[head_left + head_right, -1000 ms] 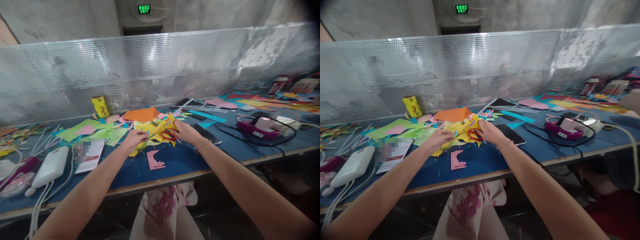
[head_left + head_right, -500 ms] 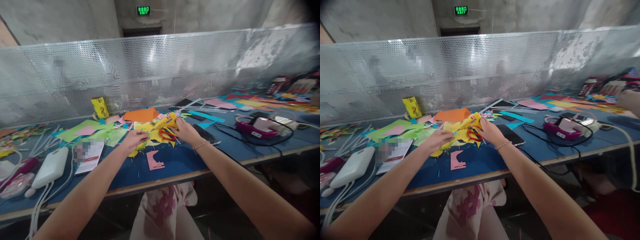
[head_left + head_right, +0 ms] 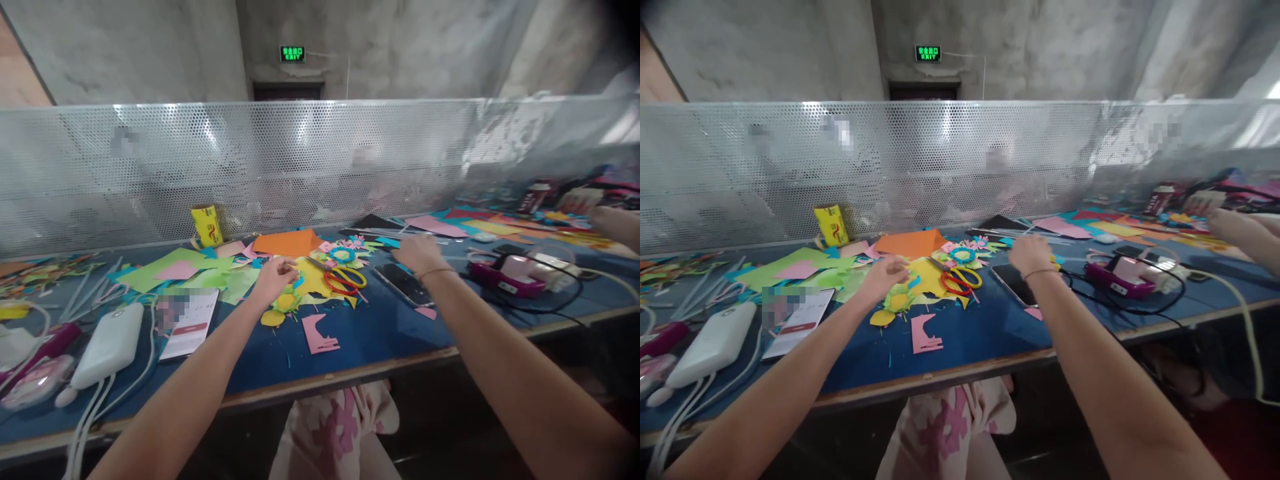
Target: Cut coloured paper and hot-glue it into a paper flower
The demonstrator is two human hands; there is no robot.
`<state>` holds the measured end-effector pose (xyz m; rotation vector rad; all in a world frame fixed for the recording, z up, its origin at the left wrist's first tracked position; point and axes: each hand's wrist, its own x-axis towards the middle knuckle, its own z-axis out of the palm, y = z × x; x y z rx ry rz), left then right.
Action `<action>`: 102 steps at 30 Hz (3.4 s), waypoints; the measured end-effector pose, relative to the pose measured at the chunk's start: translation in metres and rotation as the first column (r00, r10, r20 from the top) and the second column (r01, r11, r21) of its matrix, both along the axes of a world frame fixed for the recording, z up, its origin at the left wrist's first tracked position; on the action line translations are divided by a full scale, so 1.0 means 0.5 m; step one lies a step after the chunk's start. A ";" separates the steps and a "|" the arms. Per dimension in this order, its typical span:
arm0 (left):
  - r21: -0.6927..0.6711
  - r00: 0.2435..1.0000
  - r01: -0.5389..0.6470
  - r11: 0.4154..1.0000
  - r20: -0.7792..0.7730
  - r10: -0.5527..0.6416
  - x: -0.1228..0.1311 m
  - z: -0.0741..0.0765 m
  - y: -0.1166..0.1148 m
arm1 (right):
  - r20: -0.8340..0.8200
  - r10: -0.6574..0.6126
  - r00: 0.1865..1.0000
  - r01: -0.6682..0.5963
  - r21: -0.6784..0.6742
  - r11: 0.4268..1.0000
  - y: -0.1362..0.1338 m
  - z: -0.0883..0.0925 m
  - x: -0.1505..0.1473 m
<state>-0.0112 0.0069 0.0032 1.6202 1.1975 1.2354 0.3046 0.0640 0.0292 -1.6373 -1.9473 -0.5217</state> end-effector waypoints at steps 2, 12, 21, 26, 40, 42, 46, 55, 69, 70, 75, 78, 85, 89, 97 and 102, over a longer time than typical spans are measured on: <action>0.051 0.999 -0.022 0.998 -0.042 0.024 -0.006 -0.001 0.001 | 0.026 0.164 0.986 -0.161 -0.090 0.983 -0.005 0.018 -0.093; 0.286 0.909 -0.093 0.954 -0.366 0.199 -0.033 0.008 0.003 | -0.208 0.635 0.744 -0.666 -0.304 0.681 -0.042 0.008 -0.363; 0.250 0.804 -0.141 0.958 -0.536 0.258 -0.038 0.009 0.004 | -0.186 0.574 0.797 -0.602 -0.172 0.780 -0.039 -0.040 -0.360; 0.083 0.606 -0.146 0.986 -0.780 0.156 -0.046 -0.008 0.010 | -0.528 0.483 0.699 -0.639 -0.158 0.753 -0.004 -0.064 -0.331; -0.040 0.630 -0.023 0.999 -0.776 -0.017 -0.052 -0.029 0.022 | -0.733 0.402 0.549 -0.683 -0.115 0.721 0.035 -0.083 -0.299; -0.043 0.656 -0.022 0.999 -0.754 -0.018 -0.055 -0.031 0.025 | -0.743 0.395 0.540 -0.685 -0.115 0.719 0.034 -0.083 -0.301; -0.026 0.726 -0.008 1.000 -0.688 -0.012 -0.052 -0.023 0.021 | -0.773 0.371 0.514 -0.687 -0.112 0.718 0.030 -0.081 -0.306; 0.019 0.905 -0.191 0.981 -0.384 0.183 -0.045 -0.013 0.013 | -0.795 0.357 0.490 -0.676 -0.088 0.731 0.018 -0.069 -0.310; -0.083 0.931 -0.340 0.937 0.110 0.348 -0.032 -0.026 0.017 | -0.947 0.227 0.228 -0.688 0.008 0.726 0.019 -0.062 -0.318; -0.094 0.930 -0.319 0.943 0.157 0.331 -0.030 -0.023 0.017 | -0.954 0.219 0.207 -0.693 0.015 0.720 0.020 -0.063 -0.319; -0.086 0.931 -0.232 0.969 0.271 0.247 -0.025 -0.019 0.018 | -0.962 0.226 0.151 -0.706 0.055 0.707 0.013 -0.060 -0.322; -0.108 0.925 -0.178 0.978 0.320 0.204 -0.021 -0.022 0.018 | -0.961 0.236 0.142 -0.696 0.073 0.715 0.004 -0.055 -0.323; -0.179 0.868 -0.095 0.979 0.466 0.170 -0.014 -0.016 0.012 | -0.943 0.294 0.154 -0.686 0.112 0.719 -0.010 -0.047 -0.325; -0.167 0.887 -0.079 0.983 0.438 0.146 -0.014 -0.016 0.011 | -0.923 0.332 0.194 -0.665 0.125 0.736 -0.002 -0.052 -0.322; -0.073 0.891 -0.120 0.990 0.431 0.140 -0.021 -0.025 0.025 | -0.927 0.342 0.156 -0.655 0.161 0.738 0.009 -0.058 -0.318; -0.032 0.913 -0.087 0.996 0.398 0.092 -0.022 -0.024 0.023 | -0.920 0.357 0.159 -0.687 0.156 0.709 -0.004 -0.051 -0.325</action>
